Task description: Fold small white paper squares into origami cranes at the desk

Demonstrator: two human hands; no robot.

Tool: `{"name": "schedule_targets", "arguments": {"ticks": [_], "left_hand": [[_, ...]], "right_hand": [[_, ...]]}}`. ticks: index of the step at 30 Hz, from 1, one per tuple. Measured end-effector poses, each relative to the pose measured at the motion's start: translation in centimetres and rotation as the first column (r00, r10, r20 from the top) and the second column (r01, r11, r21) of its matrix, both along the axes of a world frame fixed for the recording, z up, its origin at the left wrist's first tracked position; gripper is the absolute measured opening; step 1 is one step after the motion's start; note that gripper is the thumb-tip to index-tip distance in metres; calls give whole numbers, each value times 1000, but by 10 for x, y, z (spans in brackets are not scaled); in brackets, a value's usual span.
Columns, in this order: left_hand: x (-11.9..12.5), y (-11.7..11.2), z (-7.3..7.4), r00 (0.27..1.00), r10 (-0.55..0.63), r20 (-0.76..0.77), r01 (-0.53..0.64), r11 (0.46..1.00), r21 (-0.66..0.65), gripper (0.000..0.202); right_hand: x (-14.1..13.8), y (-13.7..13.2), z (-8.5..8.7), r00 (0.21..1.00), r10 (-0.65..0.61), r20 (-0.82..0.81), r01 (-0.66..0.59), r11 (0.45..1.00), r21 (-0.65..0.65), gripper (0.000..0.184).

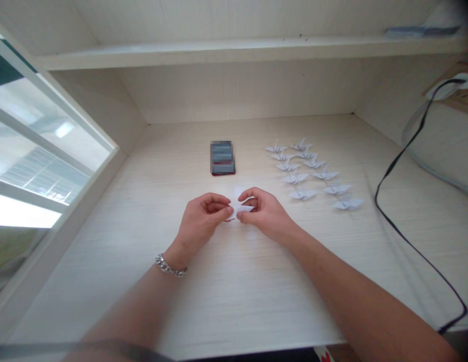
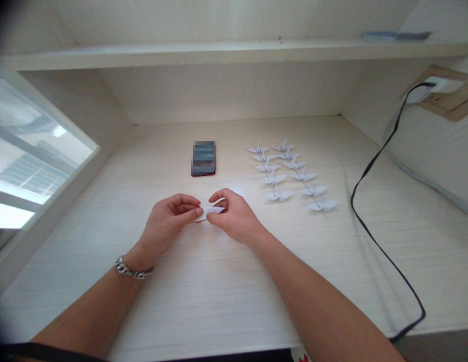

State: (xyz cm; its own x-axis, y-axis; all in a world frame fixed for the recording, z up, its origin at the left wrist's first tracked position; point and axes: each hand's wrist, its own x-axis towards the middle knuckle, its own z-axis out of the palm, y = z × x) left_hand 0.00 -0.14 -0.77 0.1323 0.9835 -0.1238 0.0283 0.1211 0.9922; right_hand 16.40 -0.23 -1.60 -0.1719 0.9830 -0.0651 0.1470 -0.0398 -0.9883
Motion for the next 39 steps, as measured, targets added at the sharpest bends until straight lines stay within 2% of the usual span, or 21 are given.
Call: {"name": "schedule_targets", "arguments": {"ticks": [4, 8, 11, 15, 18, 21, 24, 27, 32, 36, 39], "left_hand": [[1, -2, 1, 1000, -4, -10, 4, 1000, 18, 30], [0, -3, 1, 995, -96, -18, 96, 995, 34, 33], [-1, -2, 1, 991, -137, -5, 137, 989, 59, 30], [-4, -1, 4, 994, -84, -63, 96, 970, 222, 30], [-4, -2, 7, 986, -88, -142, 130, 940, 315, 17], [-5, -1, 8, 980, -111, -167, 154, 952, 265, 11], [-6, 1, 8, 978, -120, -168, 145, 979, 146, 17], [-7, 1, 7, 980, -137, -145, 151, 984, 93, 21], [-6, 0, 7, 981, -177, -73, 180, 983, 31, 21], [-5, 0, 6, 986, -159, 42, 161, 986, -51, 24], [-6, 0, 5, 987, -150, 51, 153, 986, -67, 30]], "right_hand": [[-2, 1, 1, 994, -44, -101, 36, 996, -77, 35], [-4, 3, 4, 946, -112, -305, 77, 989, -124, 39], [-5, 4, 6, 912, -133, -388, 73, 983, -167, 44], [-3, 2, 6, 883, -116, -455, 10, 974, -227, 49], [0, 1, 4, 877, -57, -477, -71, 967, -246, 49], [2, 3, 1, 895, -27, -446, -90, 967, -239, 37], [4, 6, 1, 927, -81, -367, 7, 980, -198, 21], [5, 7, 2, 956, -62, -287, 33, 994, -105, 25], [5, 4, 2, 993, 79, -86, -81, 997, -19, 19], [2, 4, 1, 998, 38, -41, -39, 999, -21, 16], [1, 4, 1, 1000, 5, -28, -6, 1000, -21, 15]]}}
